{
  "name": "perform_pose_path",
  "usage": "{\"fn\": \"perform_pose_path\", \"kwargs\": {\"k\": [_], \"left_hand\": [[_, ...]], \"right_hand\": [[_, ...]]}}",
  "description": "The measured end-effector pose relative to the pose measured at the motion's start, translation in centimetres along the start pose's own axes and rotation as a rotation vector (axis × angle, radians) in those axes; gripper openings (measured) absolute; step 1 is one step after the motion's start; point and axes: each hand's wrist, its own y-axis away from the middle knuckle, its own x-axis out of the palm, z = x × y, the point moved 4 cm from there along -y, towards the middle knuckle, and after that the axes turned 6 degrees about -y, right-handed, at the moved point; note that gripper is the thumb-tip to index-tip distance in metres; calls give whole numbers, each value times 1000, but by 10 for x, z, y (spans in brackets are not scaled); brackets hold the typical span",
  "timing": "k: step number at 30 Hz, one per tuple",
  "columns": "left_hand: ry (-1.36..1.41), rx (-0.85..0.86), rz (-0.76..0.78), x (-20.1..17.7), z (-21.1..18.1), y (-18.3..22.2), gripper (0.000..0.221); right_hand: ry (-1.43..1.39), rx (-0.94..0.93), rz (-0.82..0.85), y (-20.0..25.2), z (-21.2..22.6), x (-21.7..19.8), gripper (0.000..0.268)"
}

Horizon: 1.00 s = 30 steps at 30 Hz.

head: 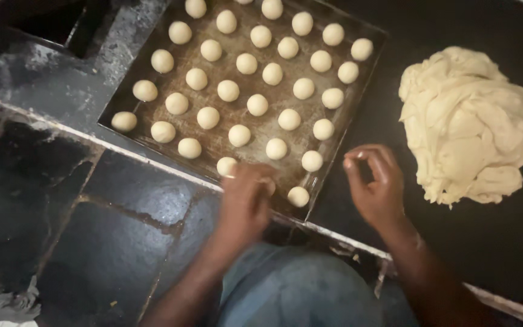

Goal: The person shapes portions of dough by hand into small balls and places them onto metal baking trays.

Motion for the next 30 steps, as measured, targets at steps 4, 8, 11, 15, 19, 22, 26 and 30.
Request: {"fn": "perform_pose_path", "kwargs": {"k": [4,8,11,15,19,22,26,30], "left_hand": [[-39,-64,27,-27,28,-12,21],[-2,53,296,-23,30,-19,31],[-89,97,371,-5,30,-26,34],[-262,60,431,15,34,-23,22],[-314,34,429,22,43,-24,15],[-315,34,373,22,44,-25,14],[-298,45,330,20,42,-23,12],[-259,95,351,10,37,-30,18]], "right_hand": [[28,-68,341,2,25,20,14],[234,-253,616,9,37,54,25],[167,-237,588,16,41,70,24],[210,-186,563,16,37,73,16],[116,-226,456,16,42,67,16],[117,-225,453,15,41,68,10],[-53,-131,283,14,41,53,4],[-136,86,83,15,25,25,9]]}}
